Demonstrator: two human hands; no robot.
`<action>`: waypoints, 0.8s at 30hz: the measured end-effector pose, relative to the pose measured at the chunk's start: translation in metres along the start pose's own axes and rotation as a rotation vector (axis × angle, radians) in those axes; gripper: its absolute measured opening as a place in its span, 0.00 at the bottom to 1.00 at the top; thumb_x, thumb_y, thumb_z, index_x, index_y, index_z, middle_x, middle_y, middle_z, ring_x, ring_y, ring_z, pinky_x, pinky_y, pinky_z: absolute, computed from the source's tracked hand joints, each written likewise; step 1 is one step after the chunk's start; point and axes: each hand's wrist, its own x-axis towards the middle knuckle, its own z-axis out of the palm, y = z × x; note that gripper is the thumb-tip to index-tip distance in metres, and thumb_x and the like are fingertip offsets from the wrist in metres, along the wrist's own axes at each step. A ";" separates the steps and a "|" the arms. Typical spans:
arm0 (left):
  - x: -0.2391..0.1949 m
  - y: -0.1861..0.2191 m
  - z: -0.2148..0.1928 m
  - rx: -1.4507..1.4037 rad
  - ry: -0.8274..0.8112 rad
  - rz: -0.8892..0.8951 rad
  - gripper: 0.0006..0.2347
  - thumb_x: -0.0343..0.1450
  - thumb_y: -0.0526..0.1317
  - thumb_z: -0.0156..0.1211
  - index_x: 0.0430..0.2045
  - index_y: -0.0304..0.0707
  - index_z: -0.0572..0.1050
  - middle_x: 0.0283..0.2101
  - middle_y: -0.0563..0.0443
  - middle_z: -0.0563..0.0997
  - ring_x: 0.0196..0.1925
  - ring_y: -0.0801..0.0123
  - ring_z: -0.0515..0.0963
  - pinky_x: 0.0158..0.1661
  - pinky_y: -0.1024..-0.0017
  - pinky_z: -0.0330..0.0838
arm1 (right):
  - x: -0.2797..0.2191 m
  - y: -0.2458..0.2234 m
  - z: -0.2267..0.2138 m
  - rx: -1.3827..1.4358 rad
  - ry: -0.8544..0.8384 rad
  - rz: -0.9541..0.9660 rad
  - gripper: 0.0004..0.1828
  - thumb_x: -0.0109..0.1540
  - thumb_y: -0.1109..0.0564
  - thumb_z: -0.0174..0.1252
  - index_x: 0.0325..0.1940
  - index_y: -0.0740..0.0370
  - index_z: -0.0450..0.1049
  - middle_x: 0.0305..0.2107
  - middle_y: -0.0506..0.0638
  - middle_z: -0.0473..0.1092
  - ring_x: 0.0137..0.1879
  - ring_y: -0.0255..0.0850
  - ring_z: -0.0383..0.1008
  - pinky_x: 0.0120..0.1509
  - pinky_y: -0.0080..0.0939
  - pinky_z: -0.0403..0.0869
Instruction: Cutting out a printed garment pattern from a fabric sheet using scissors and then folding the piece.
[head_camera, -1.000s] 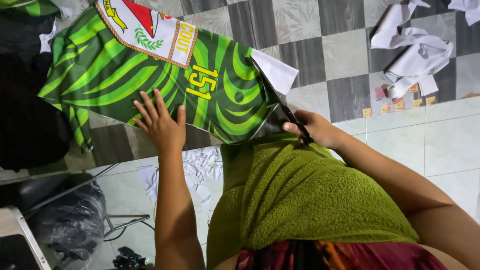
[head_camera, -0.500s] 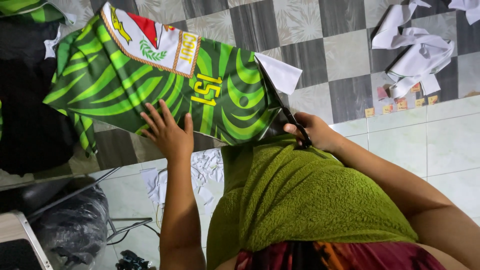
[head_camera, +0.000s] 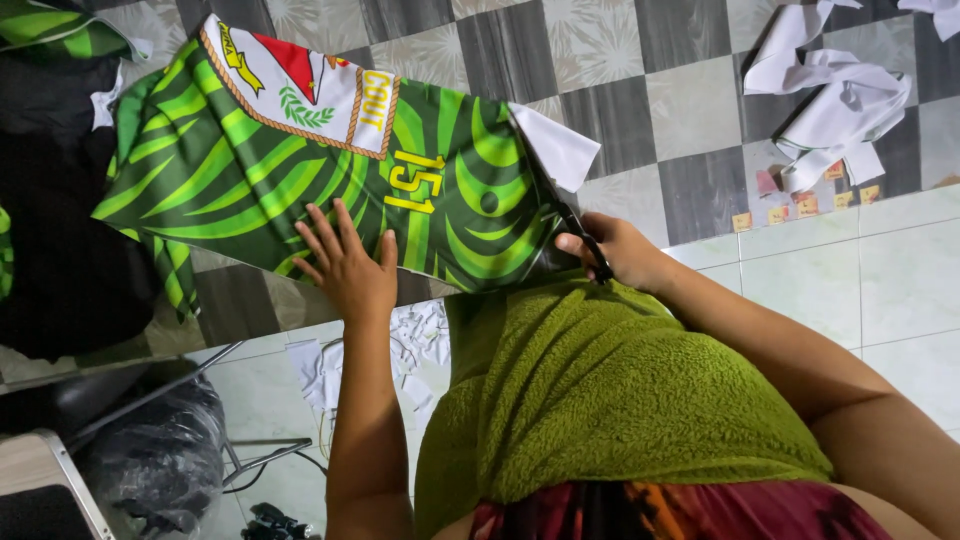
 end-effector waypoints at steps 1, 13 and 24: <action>-0.001 0.000 0.000 0.000 0.000 -0.001 0.31 0.69 0.52 0.53 0.66 0.41 0.53 0.70 0.37 0.45 0.71 0.42 0.42 0.59 0.31 0.40 | 0.001 0.003 0.000 -0.001 0.000 0.000 0.24 0.57 0.42 0.63 0.29 0.66 0.66 0.13 0.57 0.64 0.21 0.44 0.71 0.26 0.36 0.69; 0.000 0.010 0.000 -0.008 0.025 -0.015 0.32 0.68 0.52 0.55 0.66 0.41 0.52 0.70 0.37 0.46 0.71 0.42 0.43 0.58 0.30 0.42 | 0.000 0.000 -0.001 0.044 -0.010 0.025 0.24 0.56 0.41 0.63 0.32 0.65 0.67 0.17 0.58 0.66 0.23 0.43 0.72 0.24 0.37 0.71; 0.000 0.008 0.004 0.002 0.000 0.008 0.32 0.68 0.52 0.54 0.66 0.40 0.52 0.70 0.37 0.46 0.71 0.44 0.43 0.59 0.31 0.40 | 0.019 0.019 0.010 0.078 0.008 0.030 0.23 0.56 0.42 0.63 0.32 0.65 0.68 0.17 0.56 0.65 0.22 0.42 0.72 0.25 0.35 0.71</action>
